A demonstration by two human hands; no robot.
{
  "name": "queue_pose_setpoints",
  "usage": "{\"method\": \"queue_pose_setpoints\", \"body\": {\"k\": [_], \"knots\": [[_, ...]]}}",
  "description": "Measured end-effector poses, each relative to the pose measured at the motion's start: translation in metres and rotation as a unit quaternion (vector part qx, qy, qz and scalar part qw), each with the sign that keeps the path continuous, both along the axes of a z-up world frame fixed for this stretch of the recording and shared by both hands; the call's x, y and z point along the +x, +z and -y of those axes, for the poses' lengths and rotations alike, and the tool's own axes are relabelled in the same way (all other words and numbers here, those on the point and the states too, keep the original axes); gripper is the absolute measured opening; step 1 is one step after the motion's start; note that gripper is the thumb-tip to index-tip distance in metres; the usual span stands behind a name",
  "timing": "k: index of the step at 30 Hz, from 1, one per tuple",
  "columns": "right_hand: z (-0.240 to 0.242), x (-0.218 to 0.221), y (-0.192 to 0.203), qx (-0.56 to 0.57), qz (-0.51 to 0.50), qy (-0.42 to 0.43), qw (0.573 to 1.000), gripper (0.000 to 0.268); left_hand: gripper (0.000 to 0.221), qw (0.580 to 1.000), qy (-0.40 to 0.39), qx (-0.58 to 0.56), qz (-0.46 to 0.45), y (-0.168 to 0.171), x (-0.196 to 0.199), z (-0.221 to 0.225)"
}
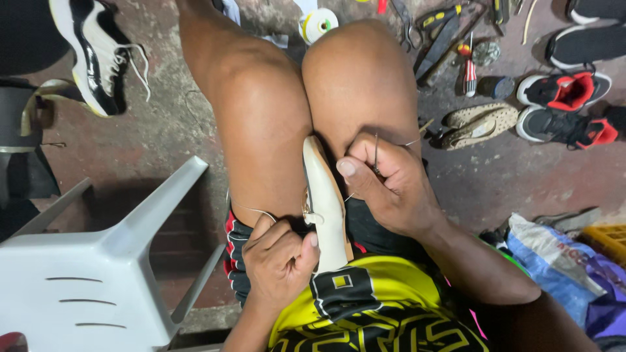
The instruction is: The person stitches a white loafer by hand using a needle and thread, pulling the thread tight through the shoe's material while holding it on their lap.
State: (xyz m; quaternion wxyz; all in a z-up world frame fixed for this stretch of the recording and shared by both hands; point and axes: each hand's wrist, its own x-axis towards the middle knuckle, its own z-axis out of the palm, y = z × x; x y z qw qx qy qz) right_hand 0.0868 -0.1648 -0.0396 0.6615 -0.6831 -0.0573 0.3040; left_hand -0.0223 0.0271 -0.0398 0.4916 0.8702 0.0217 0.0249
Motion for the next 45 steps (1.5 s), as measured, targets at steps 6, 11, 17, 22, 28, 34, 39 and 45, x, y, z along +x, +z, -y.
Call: {"method": "queue_pose_setpoints", "body": {"k": [6, 11, 17, 22, 28, 34, 39, 45], "knots": [[0.001, -0.011, -0.003, 0.127, -0.101, -0.107, 0.981, 0.019, 0.047, 0.998, -0.03, 0.04, -0.036, 0.013, -0.008, 0.013], [0.008, -0.014, 0.005, 0.119, -0.015, -0.088, 0.989, 0.029, 0.06, 0.997, 0.003, -0.011, -0.078, 0.014, -0.004, 0.033], [0.036, -0.025, 0.016, 0.0, 0.152, -0.163, 0.975, 0.027, 0.056, 0.926, 0.045, -0.331, -0.177, 0.011, -0.012, 0.011], [0.055, -0.031, 0.037, -0.234, 0.198, -0.073, 0.949, 0.025, 0.053, 0.852, 0.063, -0.481, -0.198, -0.007, -0.021, 0.007], [0.028, -0.043, 0.069, -0.205, 0.277, 0.017, 0.938, 0.032, 0.056, 0.749, 0.024, -0.617, -0.24, -0.01, -0.027, 0.006], [0.013, -0.039, 0.075, -0.199, 0.303, 0.047, 0.931, 0.034, 0.052, 0.756, 0.026, -0.611, -0.236, -0.017, -0.033, 0.007], [0.013, -0.038, 0.075, -0.214, 0.299, 0.065, 0.928, 0.036, 0.049, 0.761, 0.032, -0.601, -0.242, -0.017, -0.034, 0.008], [0.014, -0.036, 0.08, -0.231, 0.304, 0.077, 0.921, 0.038, 0.039, 0.811, 0.024, -0.539, -0.228, -0.014, -0.032, 0.007]]}}
